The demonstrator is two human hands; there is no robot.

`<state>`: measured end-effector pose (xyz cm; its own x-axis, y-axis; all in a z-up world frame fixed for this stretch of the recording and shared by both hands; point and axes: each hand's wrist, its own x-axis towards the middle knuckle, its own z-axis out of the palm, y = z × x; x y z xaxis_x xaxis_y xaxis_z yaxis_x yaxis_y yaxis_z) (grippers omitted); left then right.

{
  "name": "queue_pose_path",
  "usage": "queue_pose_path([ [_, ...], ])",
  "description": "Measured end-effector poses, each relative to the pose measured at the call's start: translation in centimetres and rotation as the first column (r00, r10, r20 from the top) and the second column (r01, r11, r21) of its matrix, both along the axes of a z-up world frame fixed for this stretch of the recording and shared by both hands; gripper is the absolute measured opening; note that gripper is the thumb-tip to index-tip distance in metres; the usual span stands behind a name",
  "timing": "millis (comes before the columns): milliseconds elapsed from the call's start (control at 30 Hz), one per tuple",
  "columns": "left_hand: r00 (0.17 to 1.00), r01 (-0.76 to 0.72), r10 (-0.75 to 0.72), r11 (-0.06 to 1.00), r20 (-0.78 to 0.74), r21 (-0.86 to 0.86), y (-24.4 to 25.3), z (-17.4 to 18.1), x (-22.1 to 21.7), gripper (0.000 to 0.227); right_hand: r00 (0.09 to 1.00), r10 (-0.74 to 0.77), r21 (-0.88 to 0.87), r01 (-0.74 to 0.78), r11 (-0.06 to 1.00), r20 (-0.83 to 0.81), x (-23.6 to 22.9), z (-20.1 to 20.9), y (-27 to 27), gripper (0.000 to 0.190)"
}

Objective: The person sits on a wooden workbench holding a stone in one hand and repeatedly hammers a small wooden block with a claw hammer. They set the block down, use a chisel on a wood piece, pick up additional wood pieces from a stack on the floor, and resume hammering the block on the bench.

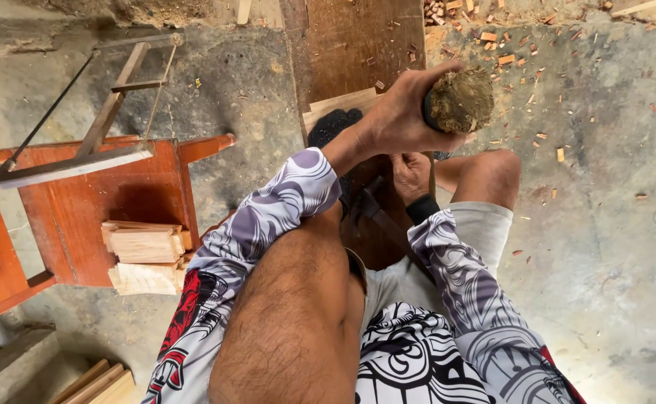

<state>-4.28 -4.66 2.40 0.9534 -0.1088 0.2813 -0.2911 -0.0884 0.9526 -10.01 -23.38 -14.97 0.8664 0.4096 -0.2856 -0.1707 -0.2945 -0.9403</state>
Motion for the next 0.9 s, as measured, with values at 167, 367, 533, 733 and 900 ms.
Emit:
queue_pose_path([
  [167,0.999,0.017,-0.017,1.000,0.044,-0.014,-0.2,-1.0,0.2,0.075,1.000,-0.029,0.049,0.029,0.998,-0.005,0.6,-0.2,0.6,0.021],
  [367,0.996,-0.011,0.010,1.000,0.091,0.012,-0.3,-1.7,0.3,0.079,0.999,-0.028,-0.007,0.028,1.000,0.032,0.7,0.0,0.6,0.021],
  [533,0.998,0.009,-0.010,1.000,0.060,0.017,-0.2,-2.1,0.3,0.079,1.000,-0.011,0.000,0.011,1.000,0.014,0.9,0.9,0.7,0.022],
  [733,0.998,0.007,-0.008,1.000,0.056,0.016,0.0,-2.0,0.4,0.080,1.000,-0.002,0.016,0.002,1.000,0.005,1.0,0.8,0.8,0.024],
  [900,0.999,0.014,-0.015,1.000,0.051,0.019,0.0,-2.3,0.5,0.078,1.000,-0.003,0.004,0.003,1.000,0.017,1.0,1.1,0.9,0.025],
])
